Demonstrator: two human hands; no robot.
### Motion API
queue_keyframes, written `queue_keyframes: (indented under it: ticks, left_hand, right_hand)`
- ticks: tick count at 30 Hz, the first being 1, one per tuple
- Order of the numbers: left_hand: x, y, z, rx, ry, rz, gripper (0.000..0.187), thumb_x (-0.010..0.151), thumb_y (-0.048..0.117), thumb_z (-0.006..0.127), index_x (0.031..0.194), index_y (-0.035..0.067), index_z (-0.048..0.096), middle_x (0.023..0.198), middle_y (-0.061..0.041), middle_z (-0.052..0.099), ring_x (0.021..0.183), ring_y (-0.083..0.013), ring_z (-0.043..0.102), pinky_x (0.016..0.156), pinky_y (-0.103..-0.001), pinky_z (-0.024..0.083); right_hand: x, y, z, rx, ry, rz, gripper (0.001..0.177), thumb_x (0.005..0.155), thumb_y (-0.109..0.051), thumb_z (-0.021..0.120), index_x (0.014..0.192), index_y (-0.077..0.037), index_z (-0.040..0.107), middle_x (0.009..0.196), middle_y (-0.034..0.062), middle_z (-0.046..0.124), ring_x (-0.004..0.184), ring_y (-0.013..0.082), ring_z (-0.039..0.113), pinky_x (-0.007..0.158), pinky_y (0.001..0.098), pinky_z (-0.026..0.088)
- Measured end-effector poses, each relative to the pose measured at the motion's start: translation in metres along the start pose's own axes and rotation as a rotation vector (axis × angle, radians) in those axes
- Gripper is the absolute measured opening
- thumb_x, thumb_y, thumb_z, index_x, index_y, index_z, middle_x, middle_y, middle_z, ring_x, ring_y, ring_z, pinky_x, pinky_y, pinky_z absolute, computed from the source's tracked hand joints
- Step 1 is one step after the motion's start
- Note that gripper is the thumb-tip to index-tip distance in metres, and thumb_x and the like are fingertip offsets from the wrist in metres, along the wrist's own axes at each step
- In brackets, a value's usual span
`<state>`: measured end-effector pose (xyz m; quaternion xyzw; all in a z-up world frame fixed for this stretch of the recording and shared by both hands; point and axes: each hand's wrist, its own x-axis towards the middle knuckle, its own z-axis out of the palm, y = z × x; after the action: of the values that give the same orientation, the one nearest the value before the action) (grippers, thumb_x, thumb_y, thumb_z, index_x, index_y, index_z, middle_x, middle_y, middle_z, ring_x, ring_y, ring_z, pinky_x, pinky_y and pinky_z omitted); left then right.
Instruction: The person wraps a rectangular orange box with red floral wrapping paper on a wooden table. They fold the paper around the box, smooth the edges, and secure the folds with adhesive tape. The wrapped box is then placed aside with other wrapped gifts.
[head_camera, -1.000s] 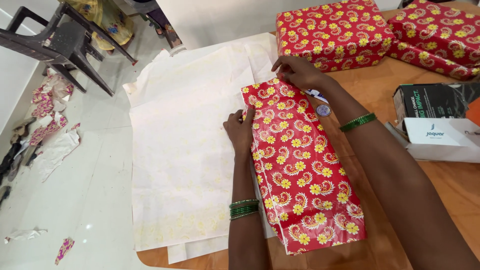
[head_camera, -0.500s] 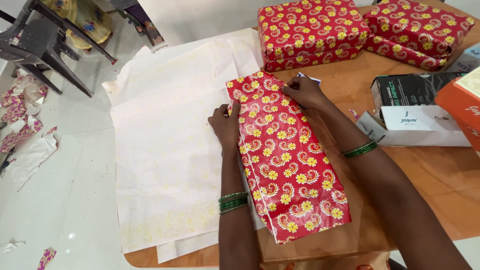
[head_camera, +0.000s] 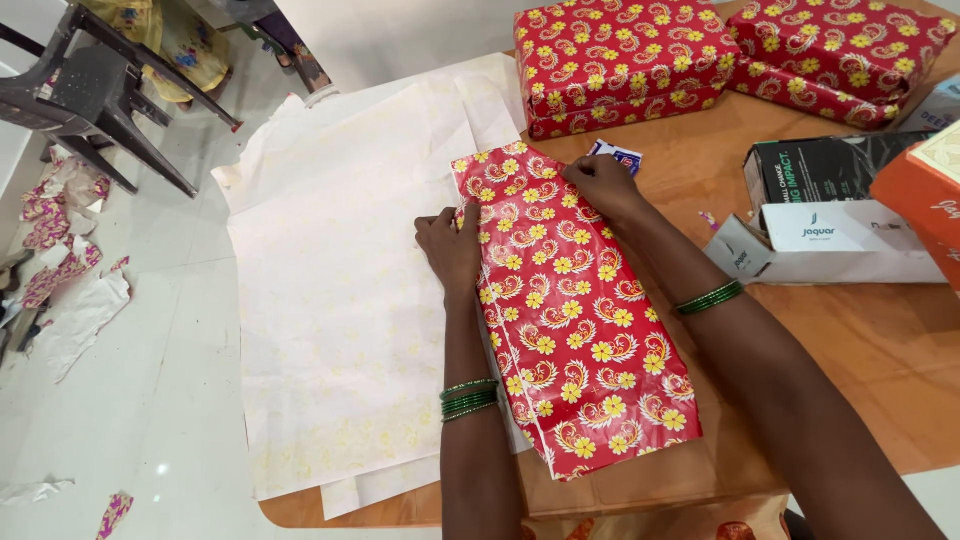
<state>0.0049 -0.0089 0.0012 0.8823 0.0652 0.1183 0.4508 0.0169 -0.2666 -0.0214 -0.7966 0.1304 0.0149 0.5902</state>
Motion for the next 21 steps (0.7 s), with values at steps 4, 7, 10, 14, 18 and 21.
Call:
queue_keyframes:
  ticks: [4, 7, 10, 14, 18, 21]
  left_hand:
    - [0.005, -0.011, 0.008, -0.049, -0.041, -0.019, 0.051, 0.09, 0.044, 0.07, 0.103, -0.005, 0.074, 0.108, -0.017, 0.054, 0.106, -0.0312, 0.05, 0.094, -0.042, 0.044]
    - [0.007, -0.02, 0.016, -0.124, -0.005, -0.014, 0.049, 0.088, 0.041, 0.074, 0.103, -0.006, 0.074, 0.106, -0.016, 0.054, 0.102, -0.0296, 0.052, 0.092, -0.041, 0.045]
    - [0.009, -0.024, 0.019, -0.228, 0.023, -0.012, 0.048, 0.085, 0.038, 0.077, 0.106, -0.005, 0.073, 0.106, -0.014, 0.055, 0.096, -0.0261, 0.056, 0.087, -0.039, 0.048]
    - [0.008, -0.021, 0.017, -0.295, 0.026, 0.001, 0.052, 0.085, 0.039, 0.079, 0.111, -0.005, 0.072, 0.109, -0.013, 0.057, 0.096, -0.023, 0.059, 0.088, -0.036, 0.049]
    - [0.005, -0.009, 0.008, -0.352, 0.019, -0.047, 0.05, 0.084, 0.038, 0.079, 0.111, -0.004, 0.074, 0.115, -0.015, 0.057, 0.103, -0.0251, 0.059, 0.09, -0.036, 0.049]
    - [0.004, 0.007, -0.005, -0.485, 0.017, -0.095, 0.05, 0.083, 0.036, 0.08, 0.114, -0.002, 0.071, 0.121, -0.014, 0.062, 0.109, -0.022, 0.061, 0.092, -0.036, 0.05]
  right_hand:
    - [0.001, 0.007, 0.012, -0.199, 0.118, -0.07, 0.039, 0.1, -0.037, 0.062, 0.115, -0.003, 0.072, 0.098, 0.0147, 0.075, 0.086, 0.0226, 0.072, 0.079, 0.0375, 0.053]
    - [0.0, 0.009, 0.014, -0.163, 0.124, -0.048, 0.039, 0.1, -0.037, 0.06, 0.114, -0.002, 0.072, 0.096, 0.0163, 0.075, 0.084, 0.0246, 0.072, 0.079, 0.0387, 0.053]
    - [-0.003, 0.005, 0.014, -0.082, 0.107, 0.021, 0.039, 0.098, -0.038, 0.06, 0.117, -0.005, 0.069, 0.101, 0.0136, 0.075, 0.087, 0.0225, 0.072, 0.081, 0.0369, 0.053]
    - [-0.004, -0.002, 0.009, -0.047, 0.077, 0.07, 0.04, 0.1, -0.04, 0.058, 0.12, -0.007, 0.066, 0.108, 0.0123, 0.073, 0.092, 0.0213, 0.071, 0.085, 0.0364, 0.052]
    - [-0.011, -0.01, 0.004, 0.03, 0.086, 0.01, 0.039, 0.1, -0.039, 0.059, 0.116, -0.005, 0.067, 0.109, 0.0118, 0.073, 0.095, 0.021, 0.072, 0.085, 0.0366, 0.053]
    - [-0.019, -0.026, 0.001, 0.098, 0.115, -0.084, 0.037, 0.099, -0.038, 0.061, 0.114, -0.004, 0.067, 0.109, 0.0105, 0.071, 0.093, 0.019, 0.071, 0.082, 0.0348, 0.054]
